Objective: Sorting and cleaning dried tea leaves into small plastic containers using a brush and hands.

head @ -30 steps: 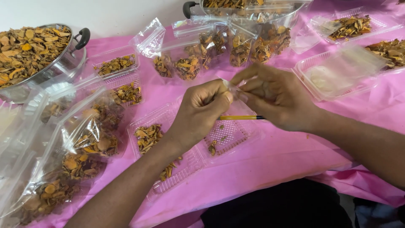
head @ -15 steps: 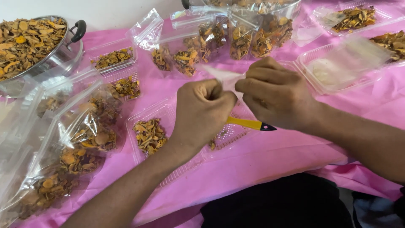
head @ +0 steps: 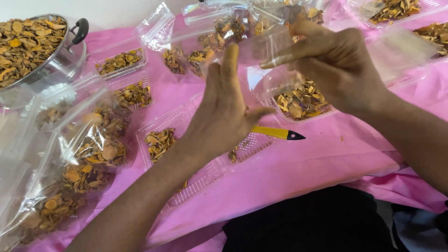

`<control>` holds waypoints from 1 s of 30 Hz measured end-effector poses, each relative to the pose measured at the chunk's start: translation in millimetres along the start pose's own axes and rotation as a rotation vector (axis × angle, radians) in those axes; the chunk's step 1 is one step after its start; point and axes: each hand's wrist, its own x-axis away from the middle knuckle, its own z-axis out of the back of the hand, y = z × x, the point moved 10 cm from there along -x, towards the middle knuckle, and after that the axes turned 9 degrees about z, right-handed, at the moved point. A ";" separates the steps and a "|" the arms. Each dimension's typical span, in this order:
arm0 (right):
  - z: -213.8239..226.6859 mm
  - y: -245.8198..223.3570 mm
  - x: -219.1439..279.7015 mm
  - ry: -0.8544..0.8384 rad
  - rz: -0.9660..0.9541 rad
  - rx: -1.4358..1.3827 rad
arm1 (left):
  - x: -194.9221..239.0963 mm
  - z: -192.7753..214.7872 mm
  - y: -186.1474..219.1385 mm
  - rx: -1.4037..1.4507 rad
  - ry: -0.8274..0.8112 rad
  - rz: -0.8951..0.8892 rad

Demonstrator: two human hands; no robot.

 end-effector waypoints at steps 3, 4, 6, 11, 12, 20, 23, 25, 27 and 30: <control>11.2 11.4 2.8 0.043 -0.042 -0.126 | -11.3 7.2 -25.1 0.000 0.046 0.093; 10.7 7.5 -1.4 0.047 -0.043 -0.124 | -12.0 12.3 -23.8 0.001 0.044 0.090; -2.7 7.3 -7.5 -0.079 -0.132 -0.103 | -13.8 23.8 -21.2 0.074 0.048 0.084; -6.7 46.0 6.9 -0.184 -0.379 -0.204 | -8.3 7.8 -15.6 -0.032 -0.019 -0.013; -6.0 44.9 6.6 -0.165 -0.340 -0.449 | -6.2 9.8 -8.0 -0.121 0.031 -0.100; 31.4 66.1 7.0 0.062 -0.339 -0.512 | -16.8 42.4 -39.4 -0.005 0.011 0.144; 19.0 57.9 5.2 0.030 -0.321 -0.464 | -19.5 58.8 -7.6 0.180 0.024 0.157; 4.4 41.0 -1.0 -0.015 -0.302 -0.401 | -22.5 52.9 21.9 0.227 -0.024 0.077; -20.4 23.1 -3.1 -0.144 -0.339 -0.409 | -22.1 23.4 54.5 0.135 -0.204 -0.045; -13.6 24.3 2.3 -0.125 -0.325 -0.378 | -49.0 14.9 52.1 -0.031 -0.115 -0.081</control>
